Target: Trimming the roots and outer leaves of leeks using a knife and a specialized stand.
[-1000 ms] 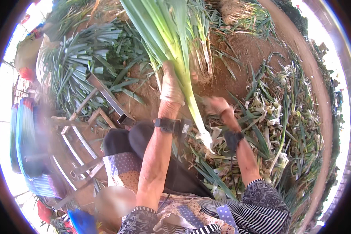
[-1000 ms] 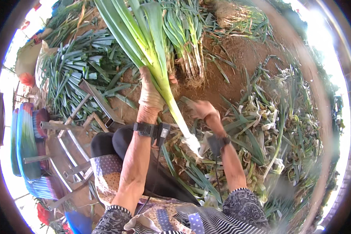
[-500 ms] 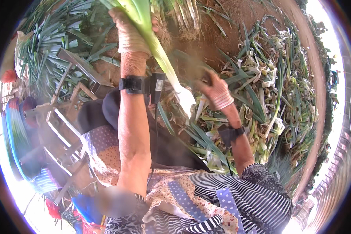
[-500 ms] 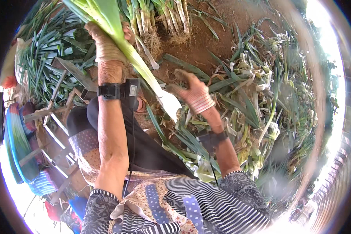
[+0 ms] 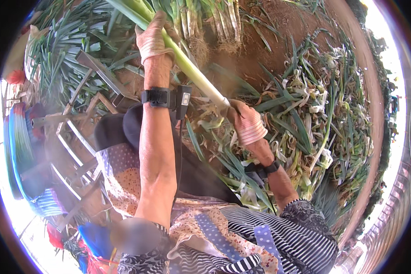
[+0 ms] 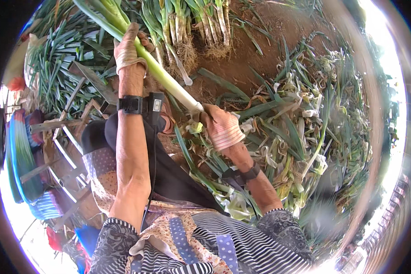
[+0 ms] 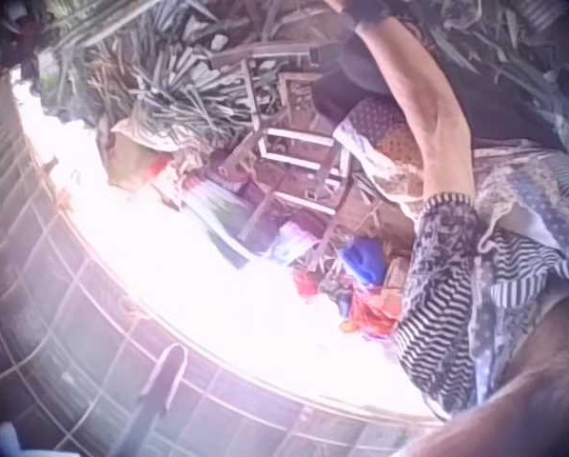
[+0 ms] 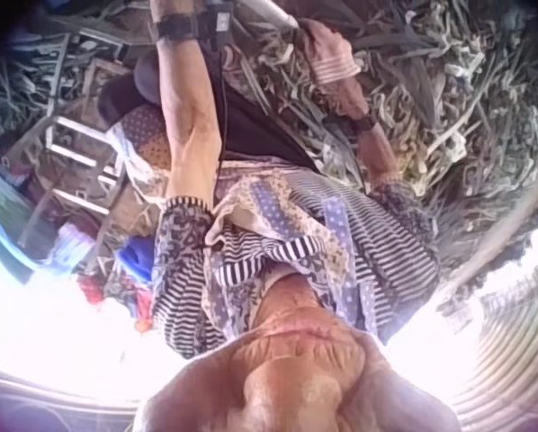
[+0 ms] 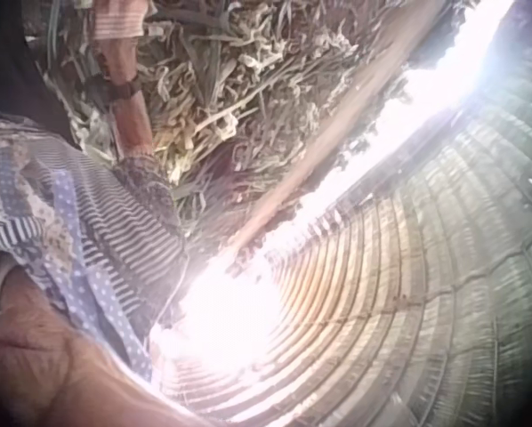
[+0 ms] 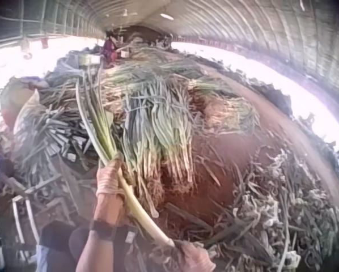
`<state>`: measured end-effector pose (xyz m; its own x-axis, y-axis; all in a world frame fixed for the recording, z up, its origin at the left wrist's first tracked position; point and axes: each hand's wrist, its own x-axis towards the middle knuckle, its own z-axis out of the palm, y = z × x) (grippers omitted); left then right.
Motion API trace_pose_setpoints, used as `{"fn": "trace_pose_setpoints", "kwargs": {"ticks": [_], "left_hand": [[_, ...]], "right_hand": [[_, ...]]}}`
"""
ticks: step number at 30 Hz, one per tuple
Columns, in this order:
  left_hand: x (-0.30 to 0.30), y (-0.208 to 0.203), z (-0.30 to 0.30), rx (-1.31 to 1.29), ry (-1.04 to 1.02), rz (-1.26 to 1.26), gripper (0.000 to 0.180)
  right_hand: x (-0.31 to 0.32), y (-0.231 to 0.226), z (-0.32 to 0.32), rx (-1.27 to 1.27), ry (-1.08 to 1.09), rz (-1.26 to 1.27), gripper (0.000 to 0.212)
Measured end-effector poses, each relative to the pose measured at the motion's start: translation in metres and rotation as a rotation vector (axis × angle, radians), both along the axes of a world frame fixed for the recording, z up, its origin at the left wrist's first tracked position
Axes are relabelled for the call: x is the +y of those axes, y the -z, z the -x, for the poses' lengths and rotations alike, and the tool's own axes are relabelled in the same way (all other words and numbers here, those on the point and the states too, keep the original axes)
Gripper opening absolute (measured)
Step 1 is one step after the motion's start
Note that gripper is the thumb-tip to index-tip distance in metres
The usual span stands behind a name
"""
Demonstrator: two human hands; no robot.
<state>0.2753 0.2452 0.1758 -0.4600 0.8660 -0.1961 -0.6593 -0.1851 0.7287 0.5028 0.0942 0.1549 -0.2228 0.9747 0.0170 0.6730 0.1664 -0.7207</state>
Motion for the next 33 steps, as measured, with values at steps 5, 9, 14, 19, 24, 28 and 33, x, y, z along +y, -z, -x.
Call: {"fn": "trace_pose_setpoints", "kwargs": {"ticks": [5,9,14,19,24,28,33], "left_hand": [[0.006,0.004,0.003,-0.156,0.004,0.123,0.021],[0.007,0.012,-0.001,-0.201,0.018,0.141,0.021],[0.009,0.013,0.001,-0.209,0.051,0.139,0.011],[0.012,0.026,-0.005,-0.295,0.108,0.044,0.011],[0.011,0.031,-0.015,-0.390,0.163,0.040,0.016],[0.012,0.039,-0.028,-0.401,0.196,0.074,0.016],[0.018,0.037,-0.003,-0.113,-0.001,0.155,0.015]], "right_hand": [[0.017,-0.015,-0.008,-0.052,-0.192,-0.119,0.009],[0.005,-0.028,-0.006,-0.156,-0.118,-0.096,0.008],[-0.059,-0.038,-0.046,-0.312,-0.126,-0.109,0.009],[-0.128,-0.097,-0.068,-0.439,-0.105,-0.154,0.006],[-0.175,-0.134,-0.083,-0.214,0.360,0.348,0.005],[-0.197,-0.154,-0.089,-0.381,0.156,0.167,0.006],[-0.253,-0.181,-0.110,-0.481,0.568,0.313,0.007]]}}
